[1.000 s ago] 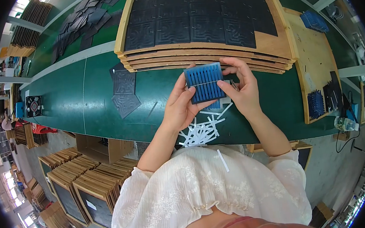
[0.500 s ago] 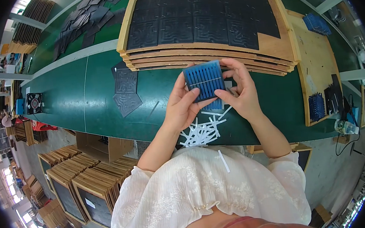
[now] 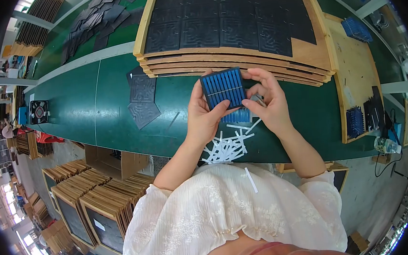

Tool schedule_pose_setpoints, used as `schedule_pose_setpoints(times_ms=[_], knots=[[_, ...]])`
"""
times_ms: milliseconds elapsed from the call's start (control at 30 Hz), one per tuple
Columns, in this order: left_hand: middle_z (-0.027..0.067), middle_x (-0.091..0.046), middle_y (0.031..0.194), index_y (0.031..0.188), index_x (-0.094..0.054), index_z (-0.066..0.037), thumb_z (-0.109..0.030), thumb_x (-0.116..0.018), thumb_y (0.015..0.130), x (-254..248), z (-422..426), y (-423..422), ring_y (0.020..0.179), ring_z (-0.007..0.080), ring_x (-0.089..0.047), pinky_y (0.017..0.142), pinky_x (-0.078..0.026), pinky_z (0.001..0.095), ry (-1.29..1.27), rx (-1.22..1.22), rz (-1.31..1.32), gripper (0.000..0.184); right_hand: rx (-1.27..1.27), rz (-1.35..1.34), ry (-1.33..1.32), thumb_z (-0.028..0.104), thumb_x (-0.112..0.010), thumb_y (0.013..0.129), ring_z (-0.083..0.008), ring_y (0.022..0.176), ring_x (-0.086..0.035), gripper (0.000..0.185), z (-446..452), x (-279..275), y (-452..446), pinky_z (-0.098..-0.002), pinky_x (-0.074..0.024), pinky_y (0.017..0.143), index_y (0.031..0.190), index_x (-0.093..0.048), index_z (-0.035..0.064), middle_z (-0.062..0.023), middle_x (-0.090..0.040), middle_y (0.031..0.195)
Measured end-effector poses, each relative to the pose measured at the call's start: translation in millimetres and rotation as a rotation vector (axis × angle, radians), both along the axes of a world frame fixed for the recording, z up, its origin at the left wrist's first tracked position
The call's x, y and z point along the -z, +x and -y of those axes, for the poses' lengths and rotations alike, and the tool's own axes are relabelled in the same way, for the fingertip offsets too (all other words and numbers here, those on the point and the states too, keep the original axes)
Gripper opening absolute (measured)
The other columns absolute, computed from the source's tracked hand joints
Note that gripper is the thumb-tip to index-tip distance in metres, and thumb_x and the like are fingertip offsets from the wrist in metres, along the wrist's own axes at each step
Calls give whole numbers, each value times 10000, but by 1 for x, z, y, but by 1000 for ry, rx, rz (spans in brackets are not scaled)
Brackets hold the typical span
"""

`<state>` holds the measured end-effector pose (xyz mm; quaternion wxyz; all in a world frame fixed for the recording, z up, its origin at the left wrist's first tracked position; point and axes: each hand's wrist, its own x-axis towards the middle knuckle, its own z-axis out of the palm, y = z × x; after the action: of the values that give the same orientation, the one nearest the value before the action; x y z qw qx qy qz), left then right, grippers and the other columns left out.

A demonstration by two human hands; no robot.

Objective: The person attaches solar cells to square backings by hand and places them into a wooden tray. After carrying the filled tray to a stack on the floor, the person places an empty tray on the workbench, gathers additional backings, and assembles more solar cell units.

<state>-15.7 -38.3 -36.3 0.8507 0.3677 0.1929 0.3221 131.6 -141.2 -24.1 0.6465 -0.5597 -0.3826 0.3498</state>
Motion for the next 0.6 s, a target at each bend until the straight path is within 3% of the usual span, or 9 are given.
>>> schedule_pose_setpoints(times_ms=[433, 600], knots=[[203, -533, 1317, 1495, -259, -58, 206, -511, 851, 2, 1, 0, 1142, 333, -634, 914, -603, 445, 46, 12, -61, 740, 2, -135, -25, -155, -668, 757, -99, 843, -555, 638, 0, 2, 2, -229, -476, 753, 1335, -465, 25, -162, -560, 1271], [197, -516, 1366, 1493, -295, -45, 43, -472, 966, -2, -5, -5, 1201, 328, -600, 961, -566, 474, -117, 114, 68, 563, 19, -124, -32, -127, -671, 758, -103, 860, -551, 632, 2, 0, 10, -234, -474, 761, 1336, -471, 30, -157, -562, 1270]])
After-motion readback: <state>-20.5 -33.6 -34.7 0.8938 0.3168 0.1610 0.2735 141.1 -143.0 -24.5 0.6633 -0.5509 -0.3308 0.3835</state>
